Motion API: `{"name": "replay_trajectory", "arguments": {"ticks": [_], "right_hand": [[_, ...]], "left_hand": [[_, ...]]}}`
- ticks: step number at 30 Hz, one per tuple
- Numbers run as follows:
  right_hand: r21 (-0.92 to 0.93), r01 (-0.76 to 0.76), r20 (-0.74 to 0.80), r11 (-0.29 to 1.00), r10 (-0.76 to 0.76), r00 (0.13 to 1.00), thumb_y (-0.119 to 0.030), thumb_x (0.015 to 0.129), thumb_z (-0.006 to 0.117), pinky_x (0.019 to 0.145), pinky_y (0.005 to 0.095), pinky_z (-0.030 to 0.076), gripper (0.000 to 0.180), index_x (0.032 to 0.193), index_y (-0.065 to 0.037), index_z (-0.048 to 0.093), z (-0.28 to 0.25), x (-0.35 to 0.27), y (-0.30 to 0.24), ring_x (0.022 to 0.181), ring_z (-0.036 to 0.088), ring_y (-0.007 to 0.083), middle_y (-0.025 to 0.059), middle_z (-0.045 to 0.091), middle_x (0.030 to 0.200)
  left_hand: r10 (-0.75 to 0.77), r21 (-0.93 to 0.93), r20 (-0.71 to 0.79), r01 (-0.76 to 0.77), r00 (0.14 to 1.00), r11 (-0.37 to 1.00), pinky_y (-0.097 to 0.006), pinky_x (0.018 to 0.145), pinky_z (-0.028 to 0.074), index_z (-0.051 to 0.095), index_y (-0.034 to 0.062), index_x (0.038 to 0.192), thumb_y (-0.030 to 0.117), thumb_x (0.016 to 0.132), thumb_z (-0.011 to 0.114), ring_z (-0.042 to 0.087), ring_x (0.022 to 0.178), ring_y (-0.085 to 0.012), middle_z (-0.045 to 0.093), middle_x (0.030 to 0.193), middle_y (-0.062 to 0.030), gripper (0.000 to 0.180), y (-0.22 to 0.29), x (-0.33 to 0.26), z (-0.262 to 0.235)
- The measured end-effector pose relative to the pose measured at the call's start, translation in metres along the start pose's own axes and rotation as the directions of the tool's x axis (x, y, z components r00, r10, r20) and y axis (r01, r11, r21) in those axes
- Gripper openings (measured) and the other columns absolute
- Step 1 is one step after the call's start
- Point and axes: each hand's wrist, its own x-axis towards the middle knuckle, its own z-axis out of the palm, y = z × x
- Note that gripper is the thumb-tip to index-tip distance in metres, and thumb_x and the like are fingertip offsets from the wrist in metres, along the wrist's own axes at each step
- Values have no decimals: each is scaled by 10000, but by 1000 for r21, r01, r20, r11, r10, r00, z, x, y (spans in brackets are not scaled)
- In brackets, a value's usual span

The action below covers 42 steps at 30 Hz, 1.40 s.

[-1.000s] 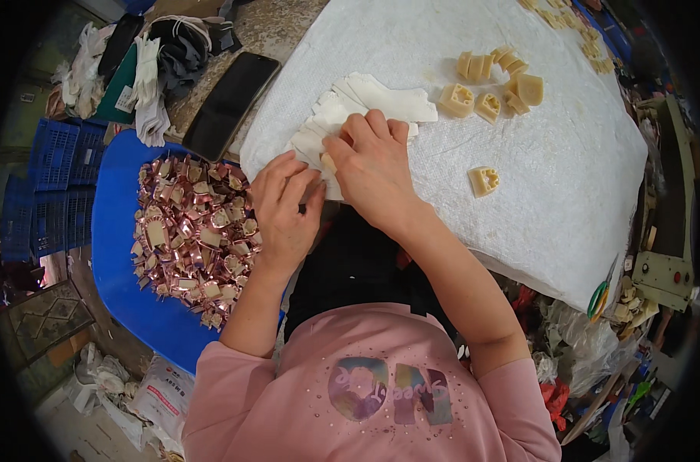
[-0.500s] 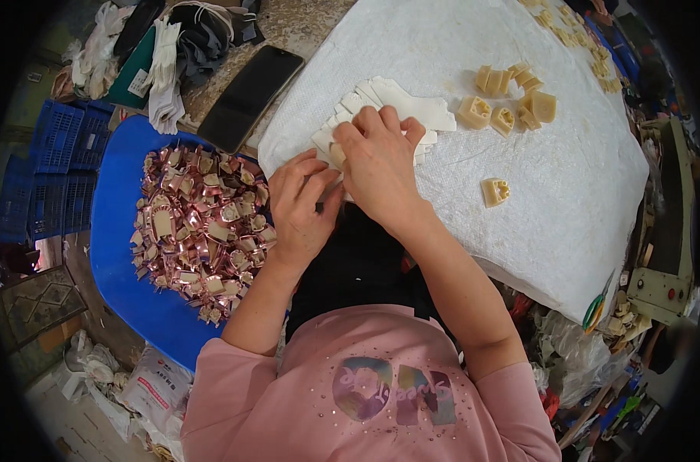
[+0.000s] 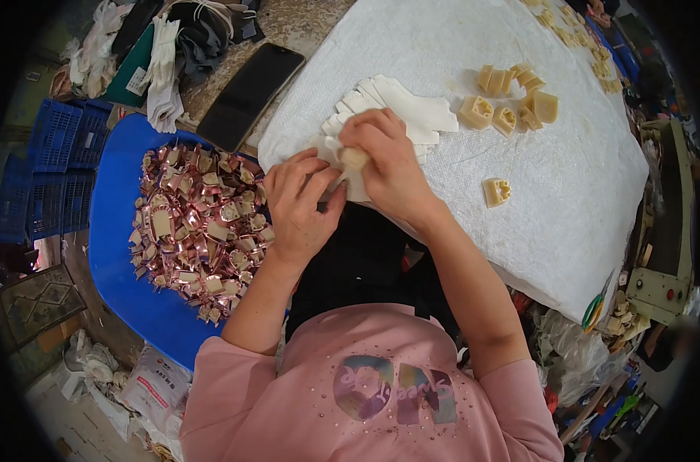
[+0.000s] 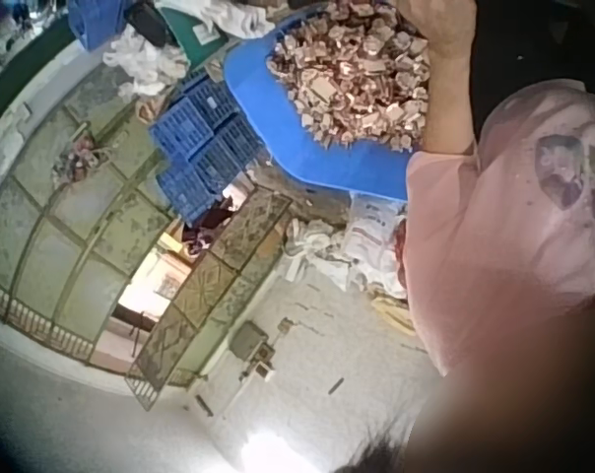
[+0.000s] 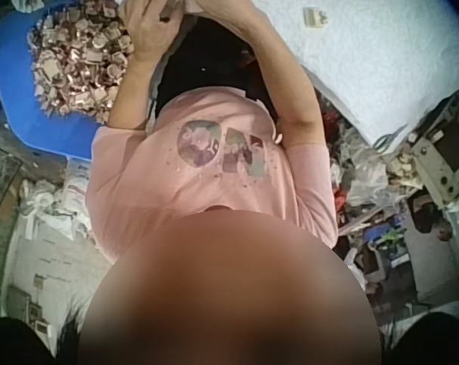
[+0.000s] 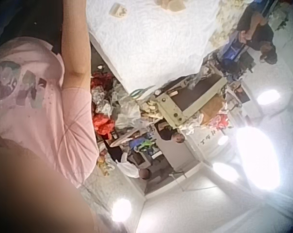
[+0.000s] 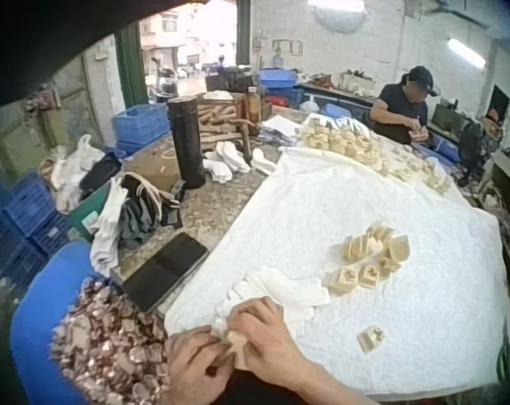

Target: Manually wrapping plastic shoe heel blocks with decorative pink material at a workstation.

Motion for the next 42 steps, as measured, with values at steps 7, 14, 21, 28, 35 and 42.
{"name": "replay_trajectory", "arguments": {"ticks": [7,14,21,28,35,42], "right_hand": [[808,-44,-299,588,472,829,11,841,568,913,337,405,127,941,-50,519,-55,-34,-15,977,532,183,77,552,998],[812,203,-490,547,452,745,-61,858,606,870,346,474,156,974,-45,502,-121,-49,-15,924,580,171,75,588,983],[635,188,-583,749,305,753,-32,873,579,858,322,475,170,1019,-37,493,-137,-59,-21,970,559,157,101,570,1070],[641,269,-689,718,384,615,-77,897,559,877,375,497,153,1036,-60,497,-149,-58,-9,990,559,177,88,565,1044],[506,295,-735,811,226,640,-118,890,582,885,372,514,191,1018,-51,456,-188,-59,-28,992,579,196,113,580,1022],[550,231,-653,802,242,718,-113,905,558,836,312,496,165,1009,-53,444,-142,-57,-33,957,569,183,141,551,1066]], "left_hand": [[43,24,26,-44,999,999,-351,833,368,620,104,828,19,593,718,583,963,-223,582,916,-31,268,-2,3,-2],[80,58,61,-84,995,995,-361,840,364,614,106,819,32,606,713,584,958,-226,580,910,-29,247,2,7,-5],[91,44,100,-96,991,994,-365,872,375,639,85,869,34,641,724,595,960,-226,607,900,-61,248,5,11,-12],[79,125,197,-105,977,987,-367,851,378,651,77,944,20,662,710,586,934,-228,639,968,-69,293,10,14,-19],[-5,90,218,-15,976,996,-366,837,378,650,58,890,25,656,705,541,913,-266,590,949,-86,243,15,19,-15],[5,-58,153,4,988,998,-371,883,378,662,40,959,12,775,587,510,987,-283,572,1027,-113,201,44,27,-26]]}}
